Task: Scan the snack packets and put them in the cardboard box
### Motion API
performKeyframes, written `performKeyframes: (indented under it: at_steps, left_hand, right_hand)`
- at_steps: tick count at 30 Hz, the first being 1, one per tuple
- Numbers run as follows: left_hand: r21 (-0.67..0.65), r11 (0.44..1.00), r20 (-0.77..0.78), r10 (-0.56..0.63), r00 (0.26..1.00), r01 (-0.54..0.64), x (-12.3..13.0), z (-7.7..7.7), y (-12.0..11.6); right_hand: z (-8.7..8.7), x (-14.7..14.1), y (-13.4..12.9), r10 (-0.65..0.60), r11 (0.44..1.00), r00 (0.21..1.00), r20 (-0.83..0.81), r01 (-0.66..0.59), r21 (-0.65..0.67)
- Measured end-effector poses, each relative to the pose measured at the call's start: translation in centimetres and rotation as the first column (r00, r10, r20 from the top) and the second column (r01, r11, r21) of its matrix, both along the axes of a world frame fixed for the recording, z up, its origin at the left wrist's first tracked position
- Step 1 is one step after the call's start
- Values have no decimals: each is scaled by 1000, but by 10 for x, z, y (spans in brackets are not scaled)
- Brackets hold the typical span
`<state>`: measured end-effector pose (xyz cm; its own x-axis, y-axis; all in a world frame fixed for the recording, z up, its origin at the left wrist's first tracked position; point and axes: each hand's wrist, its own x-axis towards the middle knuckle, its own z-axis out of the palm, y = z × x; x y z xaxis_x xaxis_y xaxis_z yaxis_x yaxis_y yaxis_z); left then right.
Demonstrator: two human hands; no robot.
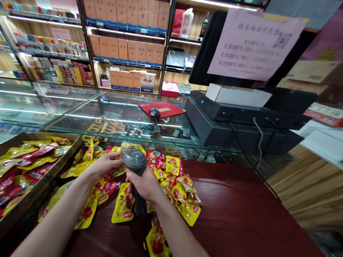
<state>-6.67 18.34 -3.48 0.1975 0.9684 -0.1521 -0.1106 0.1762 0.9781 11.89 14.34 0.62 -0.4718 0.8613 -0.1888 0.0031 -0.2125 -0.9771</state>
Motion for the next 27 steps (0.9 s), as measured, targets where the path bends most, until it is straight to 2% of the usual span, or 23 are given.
performKeyframes:
  at_steps: [5, 10, 12, 15, 17, 19, 22, 27]
  left_hand:
    - [94, 995, -85, -38, 996, 46, 2, 3, -1]
    - [106, 993, -99, -34, 994, 45, 1, 6, -2]
    - [53, 998, -67, -11, 998, 15, 1, 7, -2]
    - [-42, 998, 2, 43, 999, -43, 0, 7, -4]
    - [-68, 994, 27, 87, 996, -85, -2, 9, -8]
    - [-94, 986, 46, 145, 988, -140, -8, 13, -16]
    - [-108, 963, 64, 254, 965, -246, -26, 25, -37]
    - [6, 910, 62, 413, 908, -415, -75, 64, -82]
  right_hand:
    - [-4, 1, 1, -9, 1000, 1000, 18, 9, -16]
    - [1, 2, -1, -1, 999, 1000, -18, 1, -37]
    - [2, 3, 0, -68, 997, 996, -59, 69, 14]
    - [-1, 4, 4, -233, 966, 967, -107, 243, 94]
    - [-4, 5, 9, -279, 957, 948, -153, 287, 35]
    - [-5, 5, 15, -262, 965, 932, -250, 247, -91]
    - [-2, 2, 18, -243, 959, 892, -381, 162, -232]
    - [7, -17, 15, -208, 959, 876, -436, 94, -269]
